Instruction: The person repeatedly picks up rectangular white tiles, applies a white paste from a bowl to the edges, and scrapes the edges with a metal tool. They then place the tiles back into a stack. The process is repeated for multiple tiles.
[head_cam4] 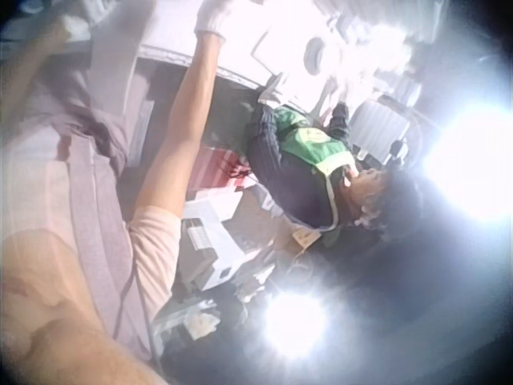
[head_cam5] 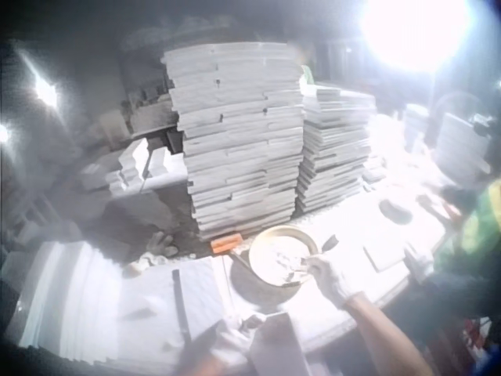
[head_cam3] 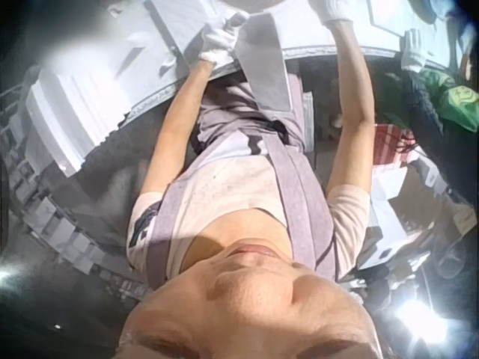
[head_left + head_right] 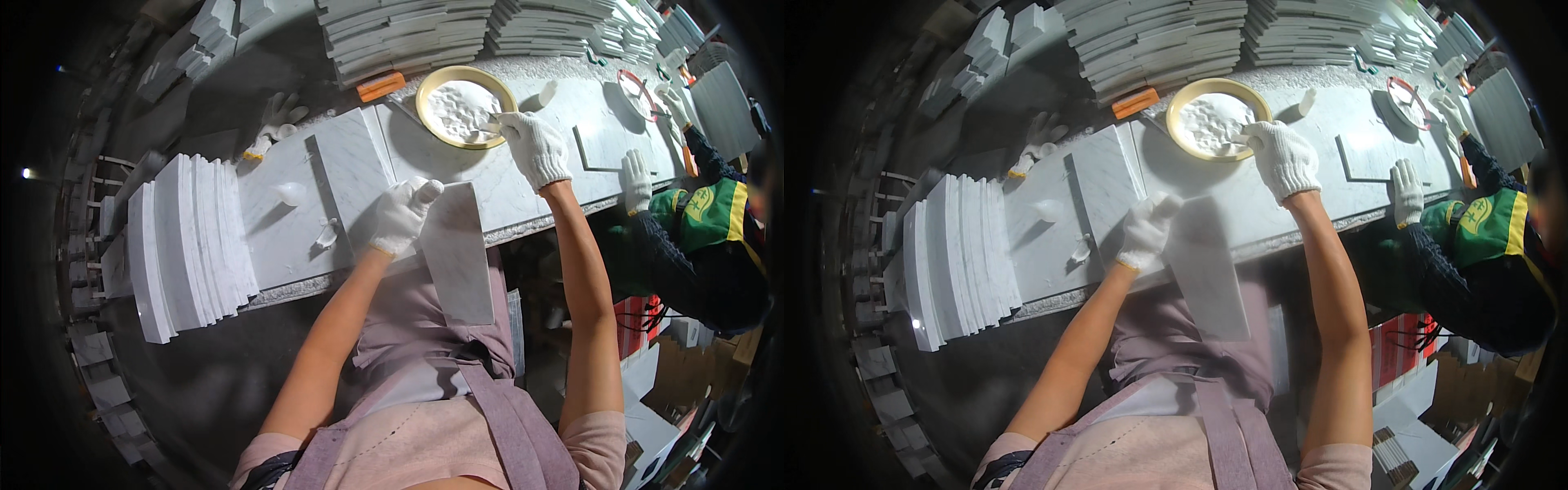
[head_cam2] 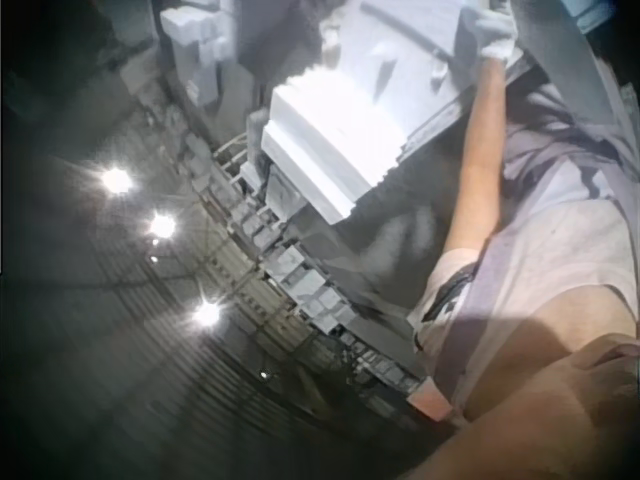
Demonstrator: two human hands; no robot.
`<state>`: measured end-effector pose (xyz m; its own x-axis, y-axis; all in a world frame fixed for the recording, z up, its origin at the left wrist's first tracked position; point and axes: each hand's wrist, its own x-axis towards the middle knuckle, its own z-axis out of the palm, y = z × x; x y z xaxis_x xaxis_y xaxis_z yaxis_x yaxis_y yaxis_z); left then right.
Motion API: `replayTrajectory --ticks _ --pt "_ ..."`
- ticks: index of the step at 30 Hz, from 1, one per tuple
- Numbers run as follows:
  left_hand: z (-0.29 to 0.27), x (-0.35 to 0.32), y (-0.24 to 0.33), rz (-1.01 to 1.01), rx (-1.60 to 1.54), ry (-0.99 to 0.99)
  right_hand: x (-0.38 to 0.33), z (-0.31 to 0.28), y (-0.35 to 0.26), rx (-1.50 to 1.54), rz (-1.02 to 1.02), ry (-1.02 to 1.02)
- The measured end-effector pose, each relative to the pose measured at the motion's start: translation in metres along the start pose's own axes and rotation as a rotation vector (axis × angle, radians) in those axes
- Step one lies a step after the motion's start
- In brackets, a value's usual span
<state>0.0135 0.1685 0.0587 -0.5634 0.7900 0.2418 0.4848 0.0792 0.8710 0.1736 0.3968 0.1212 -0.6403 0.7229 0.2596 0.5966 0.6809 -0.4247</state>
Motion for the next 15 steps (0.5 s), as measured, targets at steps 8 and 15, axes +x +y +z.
replayTrajectory --ticks 8,15 --pt "0.004 -0.001 -0.016 -0.088 -0.201 -0.125 0.011 -0.015 -0.027 -0.147 0.032 -0.101" --pt "0.007 0.0 -0.032 -0.042 0.33 -0.192 0.021 -0.023 -0.158 0.169 -0.293 -0.04"
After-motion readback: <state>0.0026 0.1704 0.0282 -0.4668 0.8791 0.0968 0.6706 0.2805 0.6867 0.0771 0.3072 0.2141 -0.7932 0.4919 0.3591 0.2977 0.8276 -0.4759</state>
